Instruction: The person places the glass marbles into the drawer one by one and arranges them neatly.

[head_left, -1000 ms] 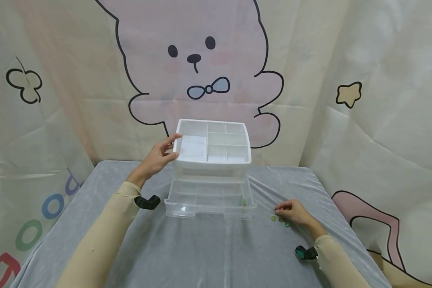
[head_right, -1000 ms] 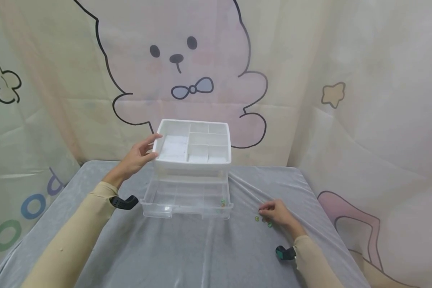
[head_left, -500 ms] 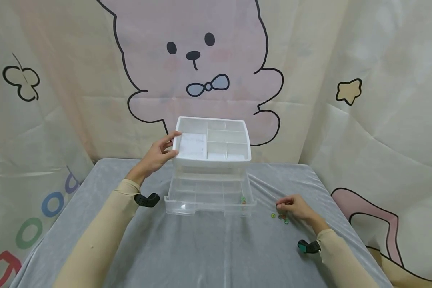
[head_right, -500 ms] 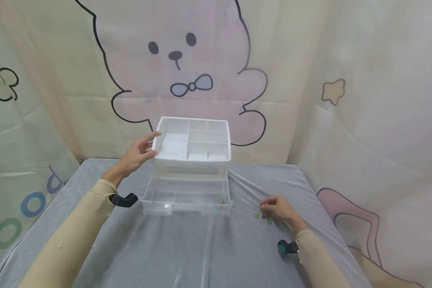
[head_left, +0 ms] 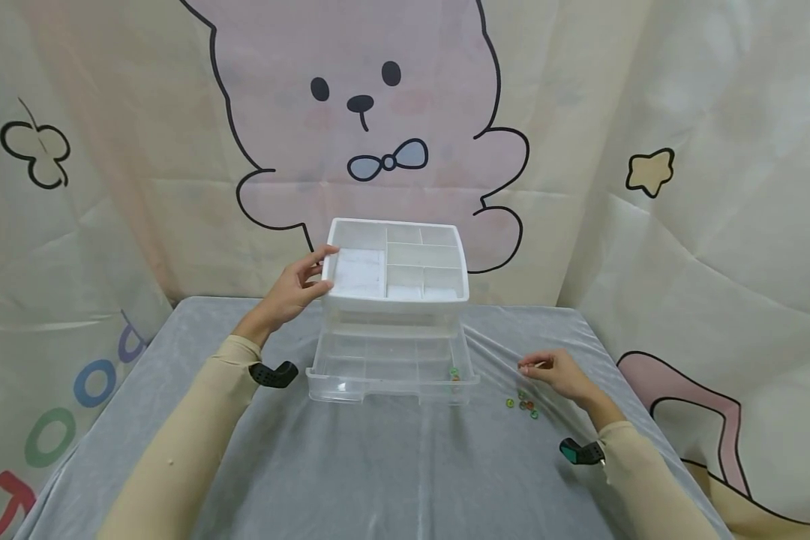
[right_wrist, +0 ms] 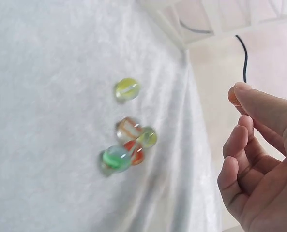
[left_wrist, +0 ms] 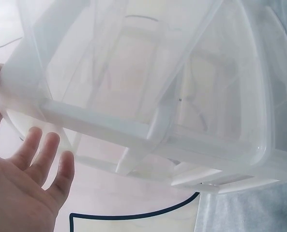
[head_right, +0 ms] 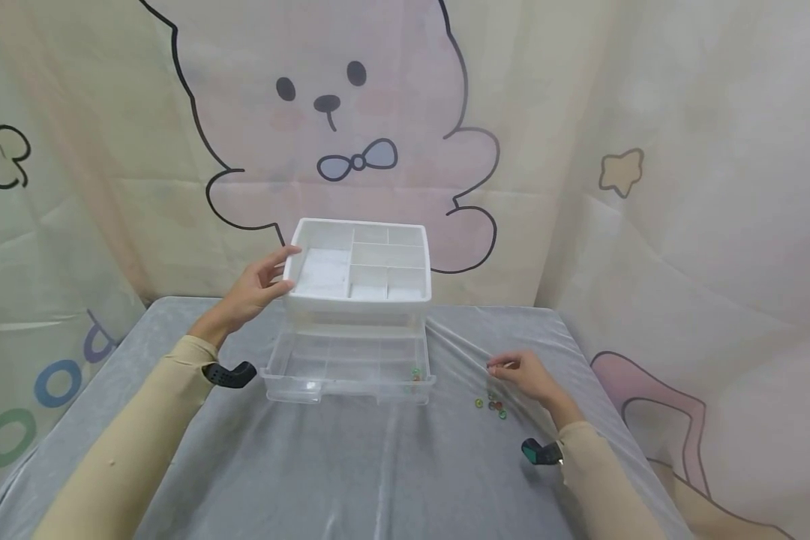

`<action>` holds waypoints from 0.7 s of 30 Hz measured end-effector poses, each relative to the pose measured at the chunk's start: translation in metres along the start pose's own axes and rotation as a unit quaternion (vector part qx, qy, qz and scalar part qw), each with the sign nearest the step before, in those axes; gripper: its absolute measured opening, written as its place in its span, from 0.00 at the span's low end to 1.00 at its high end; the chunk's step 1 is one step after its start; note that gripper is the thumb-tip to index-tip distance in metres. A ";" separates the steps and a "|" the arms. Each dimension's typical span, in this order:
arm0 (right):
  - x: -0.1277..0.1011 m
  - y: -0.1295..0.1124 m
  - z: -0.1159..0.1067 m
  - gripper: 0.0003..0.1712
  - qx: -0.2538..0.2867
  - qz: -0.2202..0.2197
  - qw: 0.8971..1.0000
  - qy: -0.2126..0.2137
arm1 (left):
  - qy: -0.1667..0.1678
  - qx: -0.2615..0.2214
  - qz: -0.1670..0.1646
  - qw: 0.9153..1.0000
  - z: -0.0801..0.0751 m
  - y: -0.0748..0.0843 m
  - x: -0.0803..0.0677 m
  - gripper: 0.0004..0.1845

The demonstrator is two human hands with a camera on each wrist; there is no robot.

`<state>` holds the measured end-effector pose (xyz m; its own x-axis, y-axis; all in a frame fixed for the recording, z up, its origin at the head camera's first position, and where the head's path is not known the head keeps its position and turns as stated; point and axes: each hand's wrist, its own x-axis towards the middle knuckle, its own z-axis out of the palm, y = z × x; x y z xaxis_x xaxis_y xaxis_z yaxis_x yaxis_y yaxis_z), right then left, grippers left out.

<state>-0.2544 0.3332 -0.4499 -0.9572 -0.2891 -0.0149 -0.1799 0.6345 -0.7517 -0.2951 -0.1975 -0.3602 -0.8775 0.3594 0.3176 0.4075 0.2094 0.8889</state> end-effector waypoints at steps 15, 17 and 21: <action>0.001 -0.028 -0.002 0.15 0.009 -0.052 0.999 0.013 | 0.002 -0.004 0.002 1.000 0.000 -0.001 -0.001 0.32; 0.001 -0.032 -0.003 0.14 0.010 -0.070 0.997 0.016 | -0.001 -0.005 0.006 1.000 0.000 -0.001 -0.002 0.32; 0.000 -0.041 -0.005 0.11 0.020 -0.100 0.995 0.018 | -0.008 -0.013 0.014 1.000 0.000 -0.002 -0.001 0.33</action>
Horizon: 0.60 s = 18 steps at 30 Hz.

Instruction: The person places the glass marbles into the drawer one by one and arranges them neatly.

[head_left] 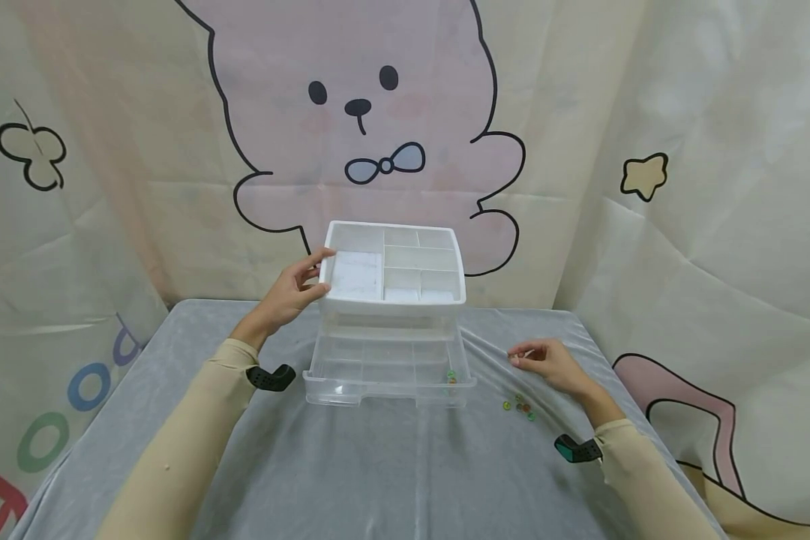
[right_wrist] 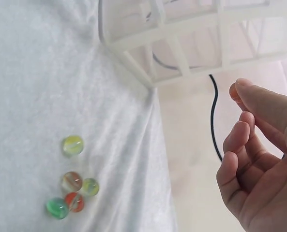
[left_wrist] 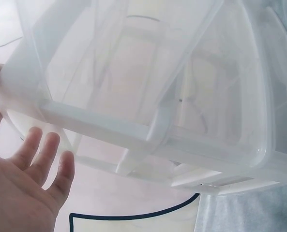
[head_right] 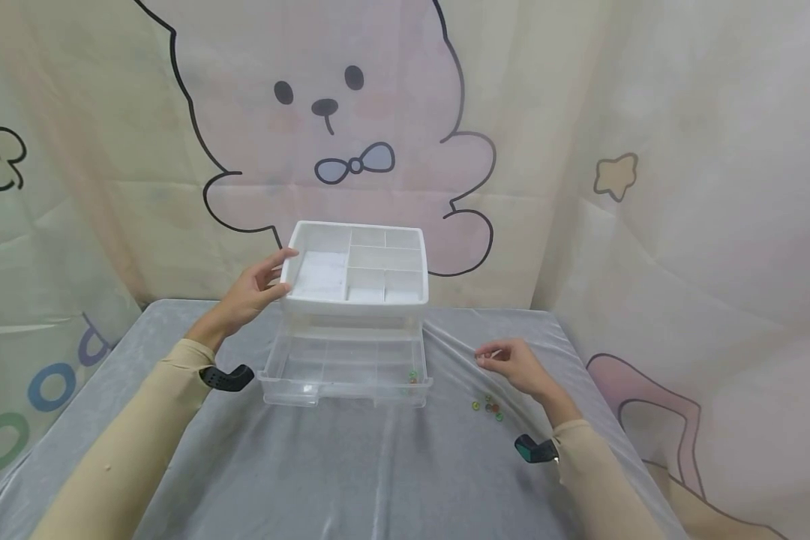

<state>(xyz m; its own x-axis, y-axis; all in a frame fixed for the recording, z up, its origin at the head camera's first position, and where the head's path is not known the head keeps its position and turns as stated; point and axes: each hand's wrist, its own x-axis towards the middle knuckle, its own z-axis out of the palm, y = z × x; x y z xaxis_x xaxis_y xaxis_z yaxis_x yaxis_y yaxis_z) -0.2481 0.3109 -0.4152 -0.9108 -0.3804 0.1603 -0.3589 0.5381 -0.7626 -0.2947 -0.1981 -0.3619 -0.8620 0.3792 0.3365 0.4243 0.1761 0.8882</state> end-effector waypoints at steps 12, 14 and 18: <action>0.005 -0.023 -0.001 0.10 0.000 -0.007 1.000 -0.007 | -0.002 0.001 0.000 1.000 -0.001 0.000 0.001 0.32; 0.005 -0.027 -0.002 0.11 0.003 -0.008 1.000 -0.009 | -0.001 0.001 -0.001 1.000 -0.001 0.000 0.001 0.32; 0.006 -0.033 -0.003 0.11 0.010 -0.009 1.000 -0.012 | -0.001 0.003 -0.006 1.000 0.000 0.002 0.001 0.33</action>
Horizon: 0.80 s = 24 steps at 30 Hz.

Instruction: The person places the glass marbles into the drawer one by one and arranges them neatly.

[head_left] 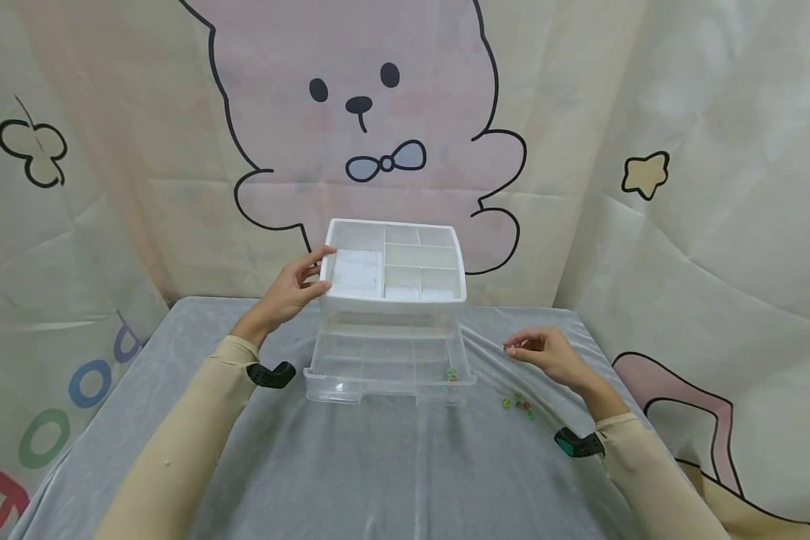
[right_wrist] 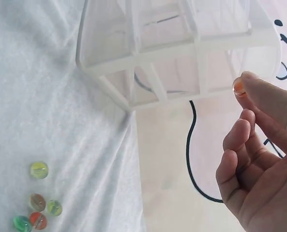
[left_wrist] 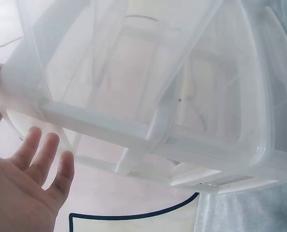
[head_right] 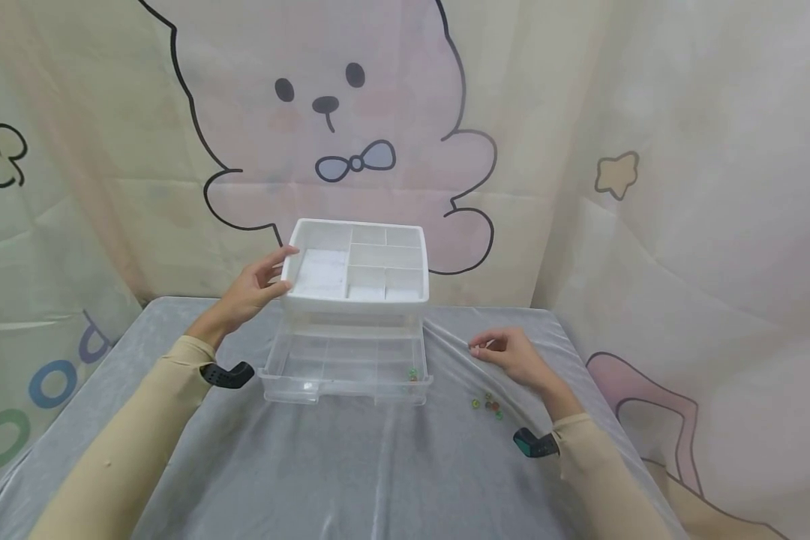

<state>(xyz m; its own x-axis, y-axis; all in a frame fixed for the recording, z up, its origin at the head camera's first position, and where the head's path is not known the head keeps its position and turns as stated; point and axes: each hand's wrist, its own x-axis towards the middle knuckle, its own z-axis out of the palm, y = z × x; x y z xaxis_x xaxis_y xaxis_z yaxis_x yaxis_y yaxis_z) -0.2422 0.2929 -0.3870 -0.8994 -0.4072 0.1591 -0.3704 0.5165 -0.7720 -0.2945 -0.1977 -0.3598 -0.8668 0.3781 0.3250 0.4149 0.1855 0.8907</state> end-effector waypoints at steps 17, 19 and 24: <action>0.008 -0.027 0.001 0.08 0.021 -0.070 0.997 0.010 | 0.000 0.005 -0.004 1.000 -0.001 0.001 0.000 0.33; 0.009 -0.032 0.003 0.08 0.013 -0.064 0.998 0.014 | 0.000 0.006 -0.004 1.000 -0.001 0.001 0.000 0.33; 0.013 -0.043 0.005 0.08 -0.004 -0.060 0.998 0.025 | 0.001 0.008 -0.005 1.000 -0.001 0.001 0.000 0.32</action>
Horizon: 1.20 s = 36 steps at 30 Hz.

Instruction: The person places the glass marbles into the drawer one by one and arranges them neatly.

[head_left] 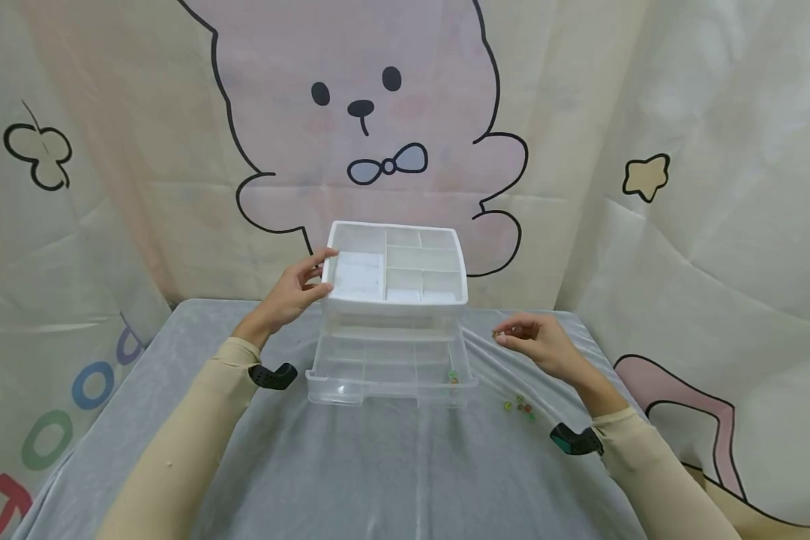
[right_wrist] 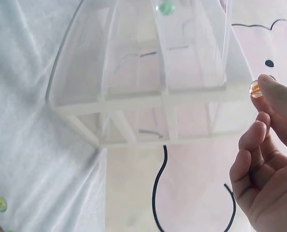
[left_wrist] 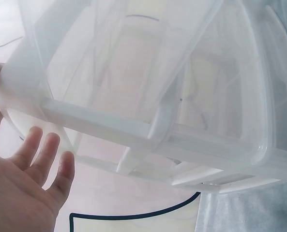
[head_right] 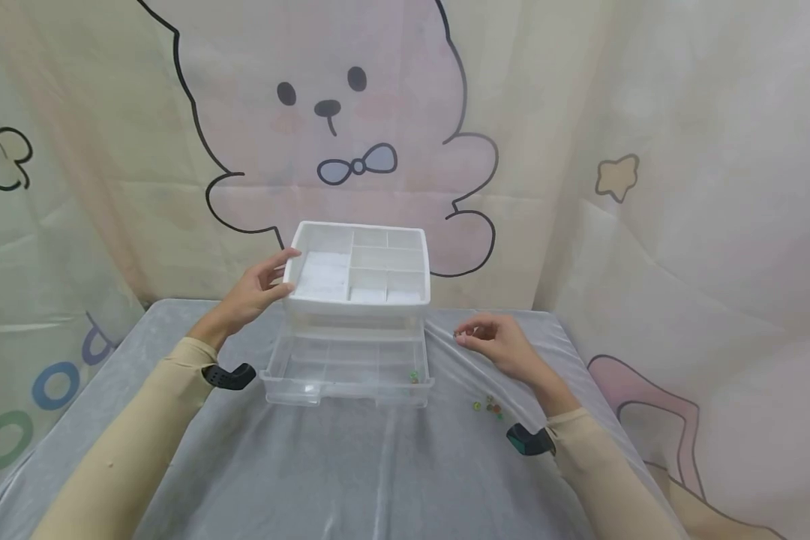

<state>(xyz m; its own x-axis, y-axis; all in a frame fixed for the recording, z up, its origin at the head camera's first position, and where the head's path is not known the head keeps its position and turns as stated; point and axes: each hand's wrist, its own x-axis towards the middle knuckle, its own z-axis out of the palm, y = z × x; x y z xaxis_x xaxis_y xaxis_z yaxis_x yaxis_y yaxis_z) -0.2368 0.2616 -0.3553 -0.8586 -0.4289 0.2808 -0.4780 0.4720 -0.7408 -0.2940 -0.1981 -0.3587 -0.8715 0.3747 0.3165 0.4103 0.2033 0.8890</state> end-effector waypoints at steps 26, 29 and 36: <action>0.019 -0.036 0.028 0.07 0.021 -0.073 0.997 -0.023 | 0.002 -0.005 0.004 1.000 0.001 -0.002 0.000 0.32; 0.020 -0.038 0.031 0.07 0.021 -0.065 0.997 -0.029 | 0.004 -0.002 0.006 1.000 0.001 -0.003 -0.001 0.32; 0.025 -0.041 0.039 0.06 0.020 -0.065 0.997 -0.039 | 0.003 -0.003 0.005 1.000 0.001 -0.002 -0.001 0.32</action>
<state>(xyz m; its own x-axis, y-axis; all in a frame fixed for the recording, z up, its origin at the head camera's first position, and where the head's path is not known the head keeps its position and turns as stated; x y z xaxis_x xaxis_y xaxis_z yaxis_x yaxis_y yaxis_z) -0.2312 0.2014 -0.3422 -0.7727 -0.5430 0.3288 -0.5747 0.3785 -0.7256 -0.2937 -0.1983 -0.3615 -0.8693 0.3707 0.3269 0.4167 0.1941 0.8881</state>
